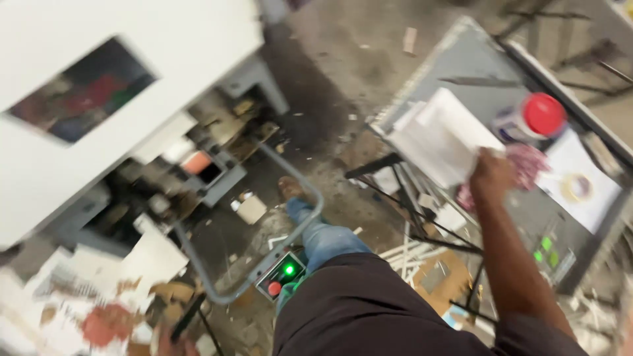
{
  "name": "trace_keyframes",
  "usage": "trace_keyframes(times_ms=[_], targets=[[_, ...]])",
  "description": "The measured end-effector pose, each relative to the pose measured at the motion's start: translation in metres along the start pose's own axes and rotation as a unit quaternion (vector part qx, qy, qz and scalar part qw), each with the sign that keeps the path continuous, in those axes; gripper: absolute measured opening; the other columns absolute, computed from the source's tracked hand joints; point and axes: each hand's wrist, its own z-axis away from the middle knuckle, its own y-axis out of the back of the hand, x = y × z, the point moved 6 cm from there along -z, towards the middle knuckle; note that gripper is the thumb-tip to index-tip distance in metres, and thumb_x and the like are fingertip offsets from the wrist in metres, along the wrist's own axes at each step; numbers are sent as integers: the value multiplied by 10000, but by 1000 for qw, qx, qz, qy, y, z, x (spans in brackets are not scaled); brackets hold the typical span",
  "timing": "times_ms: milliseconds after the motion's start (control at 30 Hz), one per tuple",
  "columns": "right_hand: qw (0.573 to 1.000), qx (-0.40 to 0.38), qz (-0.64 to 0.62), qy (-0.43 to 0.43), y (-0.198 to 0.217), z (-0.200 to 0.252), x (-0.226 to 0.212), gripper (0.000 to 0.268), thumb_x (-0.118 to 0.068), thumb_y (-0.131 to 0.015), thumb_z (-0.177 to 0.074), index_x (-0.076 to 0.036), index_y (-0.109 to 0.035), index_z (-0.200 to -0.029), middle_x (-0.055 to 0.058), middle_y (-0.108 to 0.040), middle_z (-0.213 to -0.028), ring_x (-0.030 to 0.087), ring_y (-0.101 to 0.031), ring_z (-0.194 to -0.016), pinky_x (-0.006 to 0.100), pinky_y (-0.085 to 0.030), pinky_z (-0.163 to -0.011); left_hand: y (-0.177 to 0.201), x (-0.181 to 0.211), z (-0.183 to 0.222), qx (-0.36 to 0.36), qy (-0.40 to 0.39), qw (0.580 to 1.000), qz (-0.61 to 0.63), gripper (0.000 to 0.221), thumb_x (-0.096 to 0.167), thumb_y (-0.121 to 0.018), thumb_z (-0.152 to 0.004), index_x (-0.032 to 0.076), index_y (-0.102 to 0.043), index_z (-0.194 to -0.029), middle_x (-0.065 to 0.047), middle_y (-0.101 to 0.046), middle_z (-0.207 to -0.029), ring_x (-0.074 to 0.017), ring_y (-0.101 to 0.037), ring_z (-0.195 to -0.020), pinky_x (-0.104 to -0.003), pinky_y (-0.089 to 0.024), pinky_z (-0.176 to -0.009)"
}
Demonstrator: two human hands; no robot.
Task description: Placing paper sheets into an industrial press machine and removing processed sheets.
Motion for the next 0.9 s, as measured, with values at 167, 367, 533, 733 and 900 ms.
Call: trace_keyframes(times_ms=[167, 367, 533, 733, 900], targets=[[994, 43, -86, 60, -3, -41, 6, 208, -67, -538, -1120, -32, -742, -1117, 219, -652, -875, 381, -593, -781, 485, -441, -696, -24, 172, -119, -14, 185, 980, -68, 475, 102, -690, -901, -14, -601, -1353, -213, -679, -1298, -299, -670, -1165, -377, -541, -914], [976, 71, -116, 172, 23, -108, -110, 292, 60, -468, -1055, -1, -673, -1252, 159, -586, -972, 323, -541, -833, 408, -407, -739, -45, 355, -249, 22, -53, 964, -261, 369, 171, -727, -947, 177, -711, -1316, -139, -723, -994, -379, -646, -953, -461, -511, -894], [905, 134, -227, 334, 50, -128, -258, 159, 89, -591, -1136, 13, -680, -1242, 161, -649, -1128, 301, -571, -958, 435, -477, -891, -115, 341, -332, -36, -137, 955, -262, 467, 270, -649, -994, 143, -582, -1439, -122, -516, -1556, -345, -422, -1458, -511, -320, -1206], [895, -20, -393, 209, 4, -136, -393, 184, -62, -557, -1044, -70, -721, -1127, 118, -631, -1105, 261, -562, -871, 385, -503, -696, -191, 236, -314, -183, 50, 894, -406, 832, 615, -487, -949, 145, -215, -1580, -134, -200, -1655, -333, -58, -1533, -533, -68, -1226], [860, -51, -332, 383, -33, -89, -508, 225, -45, -558, -1064, -83, -724, -1211, 102, -689, -1157, 265, -648, -986, 396, -565, -820, -202, 237, -237, -163, 24, 896, -412, 908, 667, -518, -923, 101, -292, -1596, -185, -303, -1635, -369, -121, -1563, -576, -99, -1241]])
